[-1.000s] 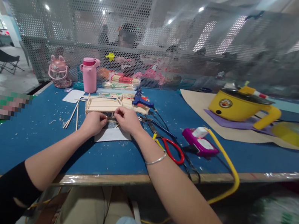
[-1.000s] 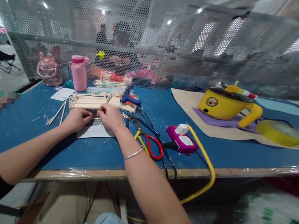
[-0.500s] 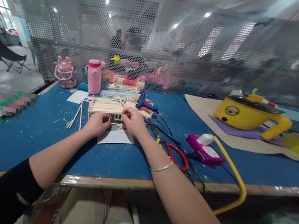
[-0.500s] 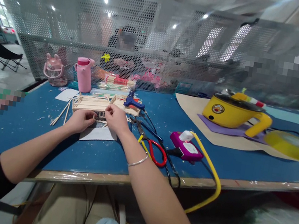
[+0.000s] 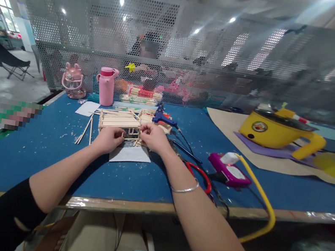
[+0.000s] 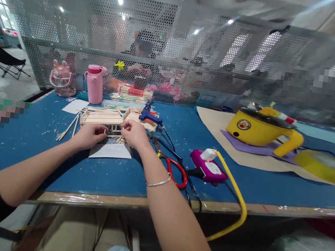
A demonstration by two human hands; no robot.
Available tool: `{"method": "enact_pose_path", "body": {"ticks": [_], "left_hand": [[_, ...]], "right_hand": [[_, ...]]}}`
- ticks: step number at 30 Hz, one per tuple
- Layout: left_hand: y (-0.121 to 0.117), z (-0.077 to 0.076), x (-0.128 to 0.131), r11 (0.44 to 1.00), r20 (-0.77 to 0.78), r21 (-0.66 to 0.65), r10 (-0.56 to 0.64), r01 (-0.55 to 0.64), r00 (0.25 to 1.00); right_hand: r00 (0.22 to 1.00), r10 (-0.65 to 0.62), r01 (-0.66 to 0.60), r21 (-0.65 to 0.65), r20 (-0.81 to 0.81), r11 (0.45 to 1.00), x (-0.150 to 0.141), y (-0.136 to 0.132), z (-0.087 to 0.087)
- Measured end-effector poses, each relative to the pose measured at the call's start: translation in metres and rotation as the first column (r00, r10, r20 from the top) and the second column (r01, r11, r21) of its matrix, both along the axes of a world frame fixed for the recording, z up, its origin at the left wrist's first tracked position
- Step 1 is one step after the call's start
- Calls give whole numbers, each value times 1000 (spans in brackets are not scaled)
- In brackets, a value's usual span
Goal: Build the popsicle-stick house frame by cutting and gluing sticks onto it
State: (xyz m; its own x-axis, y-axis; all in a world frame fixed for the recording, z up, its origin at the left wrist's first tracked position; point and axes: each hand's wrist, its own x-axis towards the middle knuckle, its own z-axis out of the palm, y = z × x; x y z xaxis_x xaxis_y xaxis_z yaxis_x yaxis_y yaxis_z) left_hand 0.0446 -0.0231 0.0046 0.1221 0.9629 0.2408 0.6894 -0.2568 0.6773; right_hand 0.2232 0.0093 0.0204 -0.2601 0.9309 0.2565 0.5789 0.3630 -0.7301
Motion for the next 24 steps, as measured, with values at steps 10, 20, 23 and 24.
{"method": "enact_pose_path", "body": {"ticks": [10, 20, 23, 24], "left_hand": [[5, 3, -1, 997, 40, 49, 56, -58, 998], [1, -6, 3, 991, -159, 108, 101, -84, 982], [-1, -7, 7, 981, -207, 157, 145, -113, 968], [-1, -7, 8, 979, -216, 164, 155, -121, 964]], "right_hand": [[698, -47, 3, 63, 714, 998, -10, -16, 9], [846, -70, 40, 68, 528, 997, 6, -12, 17], [901, -56, 22, 84, 430, 996, 8, -7, 12], [919, -36, 7, 76, 392, 997, 8, -5, 10]]}}
